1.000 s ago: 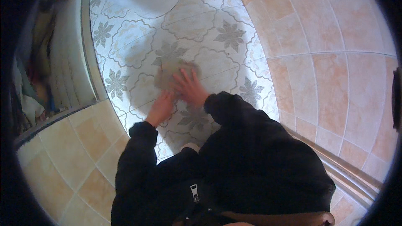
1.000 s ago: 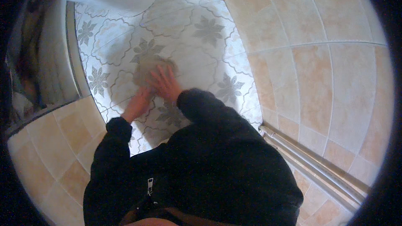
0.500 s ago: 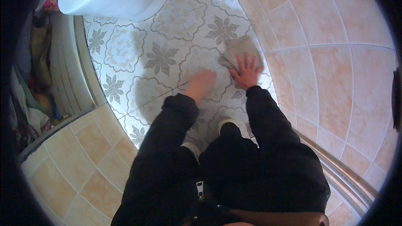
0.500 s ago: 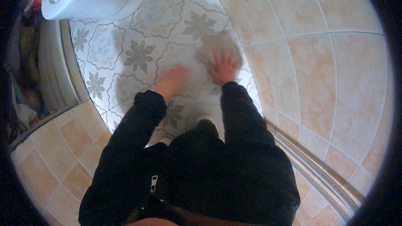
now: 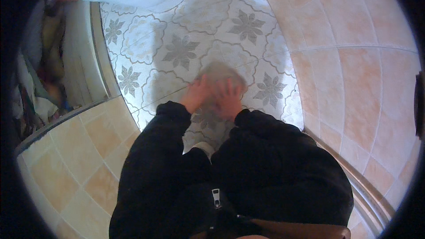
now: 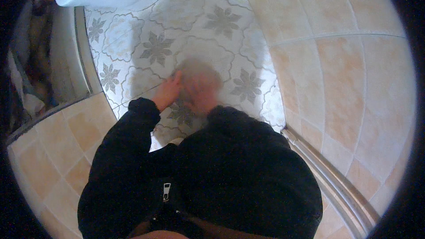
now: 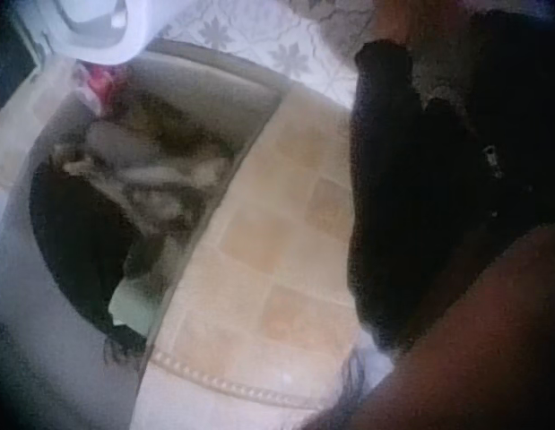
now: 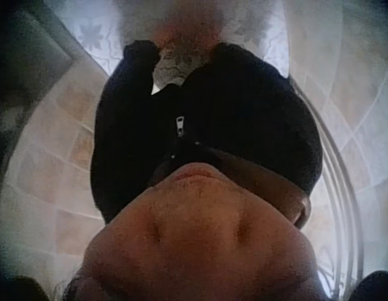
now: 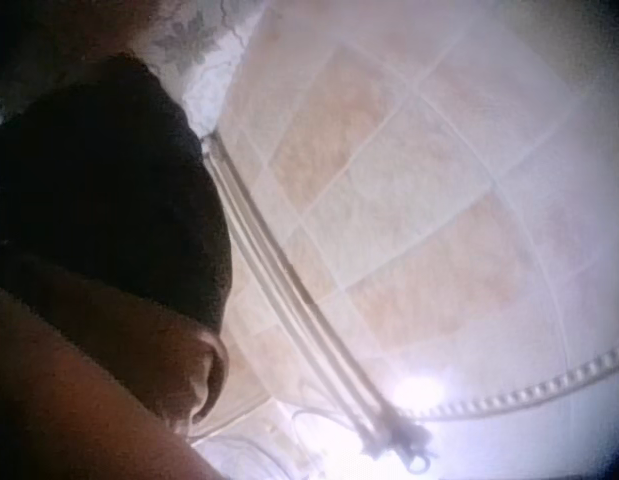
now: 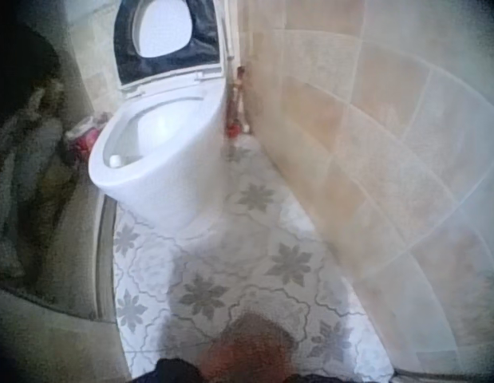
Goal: The person wipes the tiled walls and pipes in a bathroom using a cloth, then moves to wipe the floor around the toilet and other fixtures.
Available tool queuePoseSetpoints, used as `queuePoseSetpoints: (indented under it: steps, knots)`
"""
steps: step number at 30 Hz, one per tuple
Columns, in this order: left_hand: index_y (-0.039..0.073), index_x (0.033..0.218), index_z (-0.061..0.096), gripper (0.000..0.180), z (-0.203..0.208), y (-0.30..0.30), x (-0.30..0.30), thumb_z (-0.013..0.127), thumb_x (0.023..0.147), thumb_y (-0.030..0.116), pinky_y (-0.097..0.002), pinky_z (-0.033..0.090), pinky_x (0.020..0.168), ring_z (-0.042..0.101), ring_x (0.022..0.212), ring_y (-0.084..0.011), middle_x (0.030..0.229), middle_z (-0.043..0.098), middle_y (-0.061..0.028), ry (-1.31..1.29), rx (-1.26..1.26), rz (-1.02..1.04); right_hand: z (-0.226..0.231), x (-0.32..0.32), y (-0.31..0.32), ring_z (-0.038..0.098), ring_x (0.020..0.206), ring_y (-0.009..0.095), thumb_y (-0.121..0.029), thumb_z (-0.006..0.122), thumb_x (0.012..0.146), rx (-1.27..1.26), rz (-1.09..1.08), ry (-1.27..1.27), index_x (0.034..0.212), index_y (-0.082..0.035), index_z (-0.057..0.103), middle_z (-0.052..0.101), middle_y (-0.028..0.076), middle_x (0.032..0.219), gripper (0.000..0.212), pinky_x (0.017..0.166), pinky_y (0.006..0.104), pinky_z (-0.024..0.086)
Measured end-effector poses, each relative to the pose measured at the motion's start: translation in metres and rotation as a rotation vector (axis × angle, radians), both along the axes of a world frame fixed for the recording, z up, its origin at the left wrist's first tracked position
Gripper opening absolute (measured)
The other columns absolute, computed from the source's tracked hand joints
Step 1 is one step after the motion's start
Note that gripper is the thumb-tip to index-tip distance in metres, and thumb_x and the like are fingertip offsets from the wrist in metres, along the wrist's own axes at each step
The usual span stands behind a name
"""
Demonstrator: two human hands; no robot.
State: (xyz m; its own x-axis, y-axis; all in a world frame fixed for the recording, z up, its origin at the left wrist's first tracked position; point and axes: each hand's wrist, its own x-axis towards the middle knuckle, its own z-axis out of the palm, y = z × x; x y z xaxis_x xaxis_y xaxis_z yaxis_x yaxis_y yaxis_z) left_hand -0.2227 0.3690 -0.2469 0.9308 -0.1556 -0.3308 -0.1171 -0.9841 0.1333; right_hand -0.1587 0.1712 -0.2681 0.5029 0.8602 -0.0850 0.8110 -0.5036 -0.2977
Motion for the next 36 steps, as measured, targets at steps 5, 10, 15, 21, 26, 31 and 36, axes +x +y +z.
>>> queuePoseSetpoints:
  steps: [5, 10, 15, 21, 26, 31, 36]
  knots:
    - [0.013, 0.104, 0.074, 0.024, 0.021, 0.041, -0.068, 0.066, 0.081, 0.017, -0.0439, 0.052, 0.086, 0.060, 0.108, -0.0309, 0.110, 0.065, -0.0121, 0.541, 0.069, 0.170, -0.009, -0.040, 0.060, 0.017, 0.147, 0.044, -0.055, 0.061, 0.081, 0.064, 0.529, 0.147, 0.143, -0.031, 0.049, 0.036, 0.009, 0.154, 0.068, 0.111, 0.0736, 0.013]
    - [0.021, 0.117, 0.071, 0.036, 0.014, 0.060, -0.088, 0.070, 0.081, 0.024, -0.0474, 0.050, 0.090, 0.059, 0.111, -0.0349, 0.119, 0.063, -0.0158, 0.415, -0.016, 0.227, -0.021, -0.019, 0.108, 0.019, 0.148, 0.037, -0.053, 0.061, 0.084, 0.198, 0.675, 0.046, 0.137, -0.032, 0.056, 0.041, 0.001, 0.152, 0.058, 0.112, 0.0727, 0.013]
    - [0.005, 0.136, 0.049, 0.058, 0.006, 0.089, -0.036, 0.069, 0.083, 0.021, -0.0506, 0.043, 0.100, 0.053, 0.118, -0.0427, 0.131, 0.054, -0.0219, 0.076, -0.256, 0.699, -0.028, 0.030, 0.178, 0.025, 0.146, 0.037, -0.054, 0.060, 0.084, 0.215, 0.431, 0.004, 0.129, -0.030, 0.062, 0.042, 0.001, 0.152, 0.051, 0.109, 0.0724, 0.018]
    - [-0.001, 0.146, 0.034, 0.068, 0.007, 0.073, 0.071, 0.063, 0.087, 0.019, -0.0481, 0.035, 0.111, 0.042, 0.133, -0.0422, 0.144, 0.043, -0.0256, -0.083, -0.572, 0.695, -0.022, 0.159, 0.180, 0.028, 0.144, 0.039, -0.055, 0.055, 0.089, 0.089, 0.061, -0.111, 0.136, -0.034, 0.056, 0.041, 0.004, 0.153, 0.051, 0.106, 0.0719, 0.022]
    - [0.000, 0.148, 0.033, 0.069, 0.004, -0.021, 0.120, 0.060, 0.087, 0.018, -0.0454, 0.032, 0.114, 0.037, 0.139, -0.0393, 0.151, 0.037, -0.0242, -0.082, -0.645, 0.580, -0.001, 0.225, 0.092, 0.024, 0.146, 0.041, -0.055, 0.048, 0.094, -0.050, -0.241, -0.091, 0.145, -0.033, 0.044, 0.031, 0.005, 0.158, 0.055, 0.106, 0.0718, 0.020]
    - [0.000, 0.147, 0.035, 0.064, 0.014, -0.111, 0.123, 0.057, 0.087, 0.015, -0.0445, 0.035, 0.113, 0.038, 0.139, -0.0370, 0.150, 0.039, -0.0215, 0.005, -0.724, 0.325, -0.004, 0.212, -0.050, 0.020, 0.146, 0.044, -0.054, 0.047, 0.095, -0.140, -0.554, -0.007, 0.151, -0.032, 0.034, 0.025, 0.008, 0.161, 0.061, 0.107, 0.0719, 0.018]
    - [0.001, 0.141, 0.042, 0.056, 0.019, -0.152, 0.096, 0.055, 0.087, 0.009, -0.0466, 0.046, 0.101, 0.044, 0.136, -0.0334, 0.145, 0.046, -0.0168, 0.039, -0.573, 0.054, 0.004, 0.120, -0.173, 0.015, 0.146, 0.049, -0.051, 0.045, 0.098, -0.350, -0.798, 0.151, 0.155, -0.030, 0.026, 0.017, 0.014, 0.163, 0.064, 0.112, 0.0685, 0.017]
